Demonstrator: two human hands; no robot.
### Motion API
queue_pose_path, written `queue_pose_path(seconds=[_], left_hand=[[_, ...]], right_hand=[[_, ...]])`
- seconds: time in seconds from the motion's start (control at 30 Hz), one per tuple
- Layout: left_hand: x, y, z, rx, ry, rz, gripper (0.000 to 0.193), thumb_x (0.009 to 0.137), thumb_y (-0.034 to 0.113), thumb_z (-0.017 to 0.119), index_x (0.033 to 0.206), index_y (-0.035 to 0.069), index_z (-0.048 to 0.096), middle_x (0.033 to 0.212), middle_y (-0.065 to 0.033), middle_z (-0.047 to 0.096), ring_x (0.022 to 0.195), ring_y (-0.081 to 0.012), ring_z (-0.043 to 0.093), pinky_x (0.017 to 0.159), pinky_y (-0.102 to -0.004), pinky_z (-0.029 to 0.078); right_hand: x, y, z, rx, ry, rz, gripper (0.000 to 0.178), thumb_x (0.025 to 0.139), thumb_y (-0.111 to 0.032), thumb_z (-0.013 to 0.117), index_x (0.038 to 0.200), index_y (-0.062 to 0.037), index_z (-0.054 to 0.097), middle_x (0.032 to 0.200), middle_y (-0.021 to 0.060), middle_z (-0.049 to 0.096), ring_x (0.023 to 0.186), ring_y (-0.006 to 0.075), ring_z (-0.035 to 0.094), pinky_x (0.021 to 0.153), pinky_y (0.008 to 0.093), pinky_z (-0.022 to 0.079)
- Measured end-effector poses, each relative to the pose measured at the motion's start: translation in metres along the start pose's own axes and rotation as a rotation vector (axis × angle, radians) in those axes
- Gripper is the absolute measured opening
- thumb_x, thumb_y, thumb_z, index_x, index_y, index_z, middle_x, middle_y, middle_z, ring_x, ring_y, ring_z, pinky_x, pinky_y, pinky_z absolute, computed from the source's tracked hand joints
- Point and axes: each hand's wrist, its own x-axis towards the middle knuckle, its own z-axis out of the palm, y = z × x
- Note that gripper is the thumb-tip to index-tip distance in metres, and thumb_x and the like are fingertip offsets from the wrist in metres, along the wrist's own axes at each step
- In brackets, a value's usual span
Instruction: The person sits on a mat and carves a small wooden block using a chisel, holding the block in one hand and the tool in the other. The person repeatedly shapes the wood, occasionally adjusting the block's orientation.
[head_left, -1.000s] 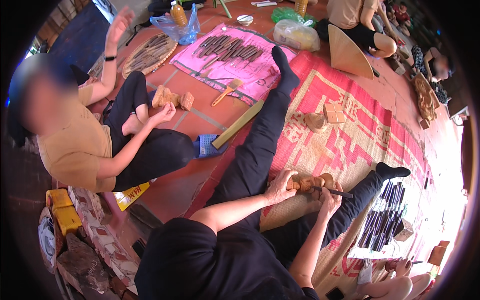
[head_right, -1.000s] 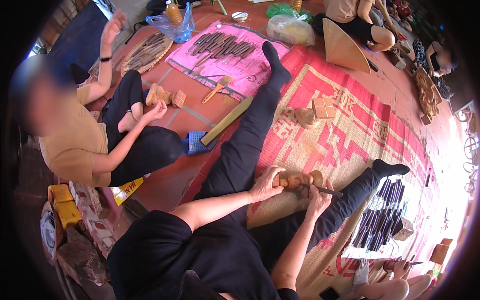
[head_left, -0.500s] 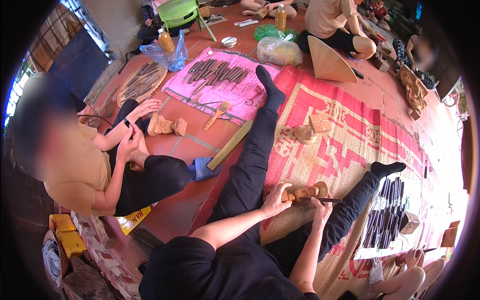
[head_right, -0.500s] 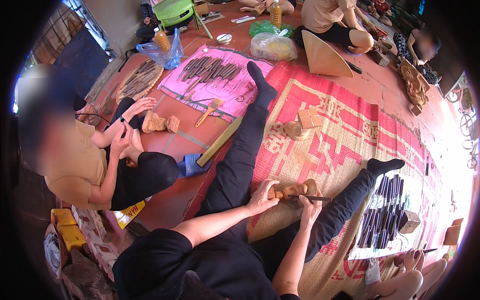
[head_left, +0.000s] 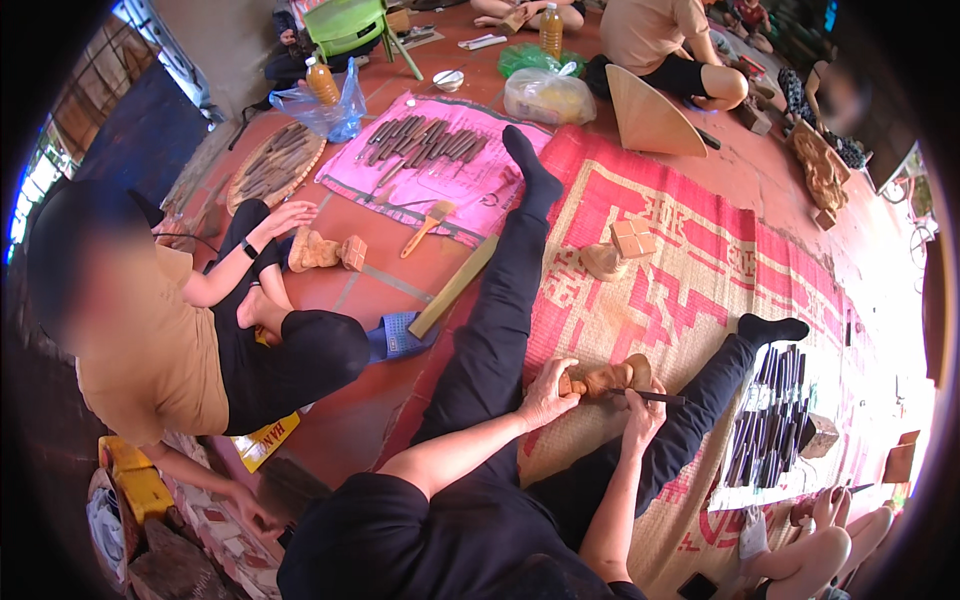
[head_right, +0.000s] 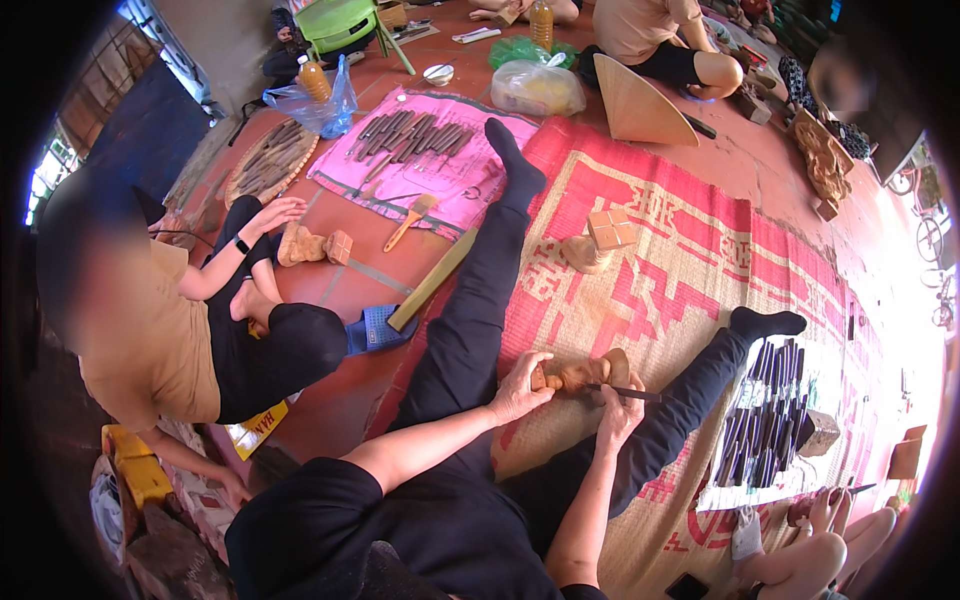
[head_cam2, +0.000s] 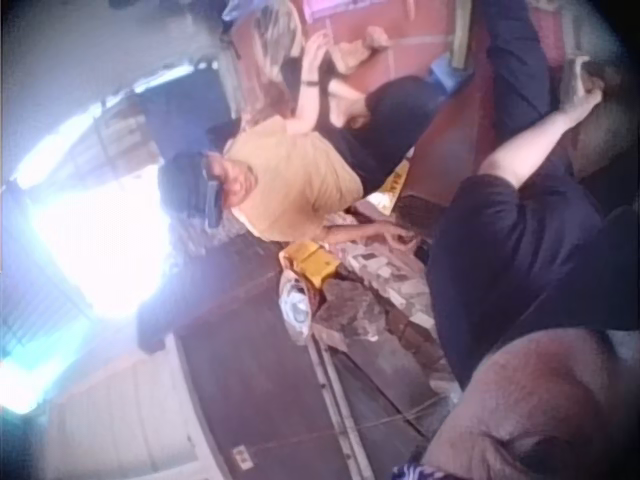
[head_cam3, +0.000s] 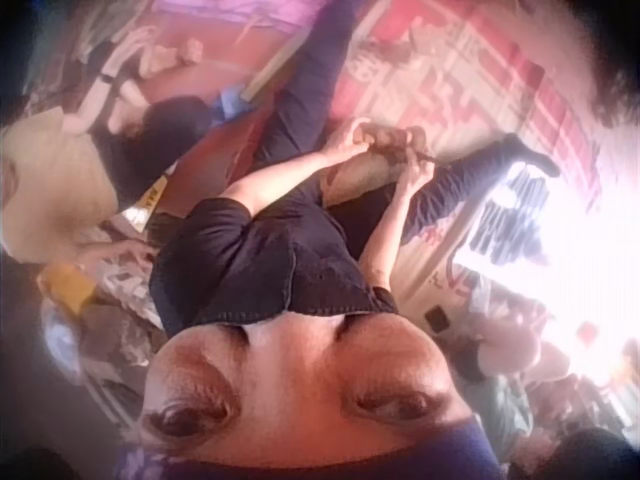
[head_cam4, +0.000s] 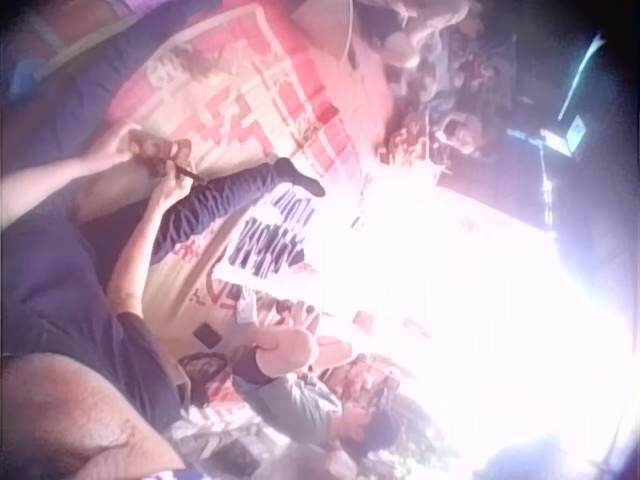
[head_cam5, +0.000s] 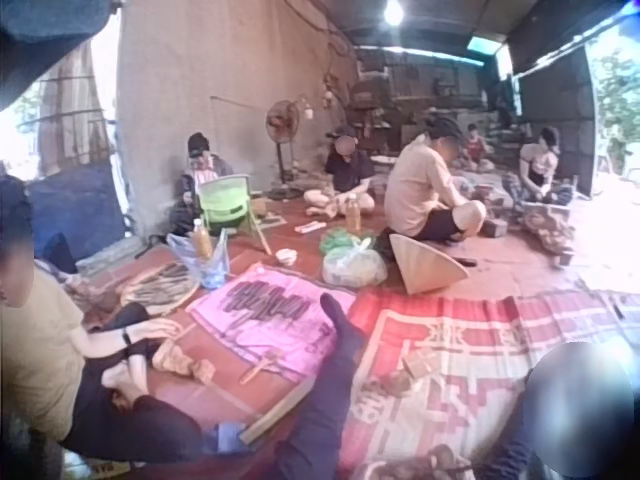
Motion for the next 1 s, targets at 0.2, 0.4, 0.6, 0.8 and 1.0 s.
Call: queue_pose_path(seconds=[0.2,0.4,0.6,0.8,1.0], left_hand=[[0.0,-0.003,0.0,0.045,-0.001,-0.011,0.062,0.076,0.012,0.072,0.132,0.008,0.045,0.125,-0.015,0.048,0.121,-0.0318,0.05,0.104,-0.0397,0.042],[0.001,-0.001,-0.001,0.01,0.012,-0.01,0.062,0.075,0.012,0.071,0.131,0.008,0.046,0.124,-0.0151,0.049,0.121,-0.0334,0.05,0.104,-0.0411,0.042],[0.002,-0.006,0.0,-0.001,-0.004,-0.055,0.063,0.075,0.012,0.071,0.132,0.007,0.045,0.126,-0.0153,0.048,0.122,-0.031,0.049,0.105,-0.0397,0.041],[0.002,-0.005,-0.001,0.002,0.002,-0.037,0.063,0.076,0.012,0.071,0.133,0.008,0.045,0.127,-0.0153,0.047,0.123,-0.0313,0.05,0.104,-0.0399,0.041],[0.005,-0.002,-0.002,-0.009,-0.005,-0.068,0.063,0.077,0.013,0.072,0.134,0.008,0.045,0.126,-0.0151,0.048,0.121,-0.0315,0.051,0.103,-0.0396,0.042]], right_hand=[[0.003,-0.003,-0.002,-0.021,-0.149,0.018,0.058,0.074,0.005,0.073,0.129,0.0052,0.054,0.108,0.0065,0.063,0.095,0.0144,0.062,0.09,0.0278,0.048],[0.0,-0.019,0.001,0.098,-0.113,0.083,0.057,0.076,0.006,0.072,0.129,0.0048,0.053,0.107,0.0055,0.064,0.093,0.0131,0.062,0.088,0.0279,0.049],[0.005,-0.023,0.009,-0.133,-0.146,0.028,0.06,0.072,0.005,0.075,0.129,0.0045,0.054,0.11,0.0058,0.063,0.099,0.0136,0.061,0.088,0.0254,0.048],[0.002,-0.005,0.006,0.085,-0.057,0.073,0.059,0.076,0.004,0.073,0.13,0.0061,0.052,0.106,0.0059,0.064,0.093,0.0138,0.063,0.088,0.0253,0.049],[0.003,-0.025,0.014,-0.067,-0.108,0.06,0.059,0.075,0.004,0.073,0.131,0.0054,0.051,0.099,0.0038,0.063,0.086,0.011,0.061,0.08,0.0242,0.049]])
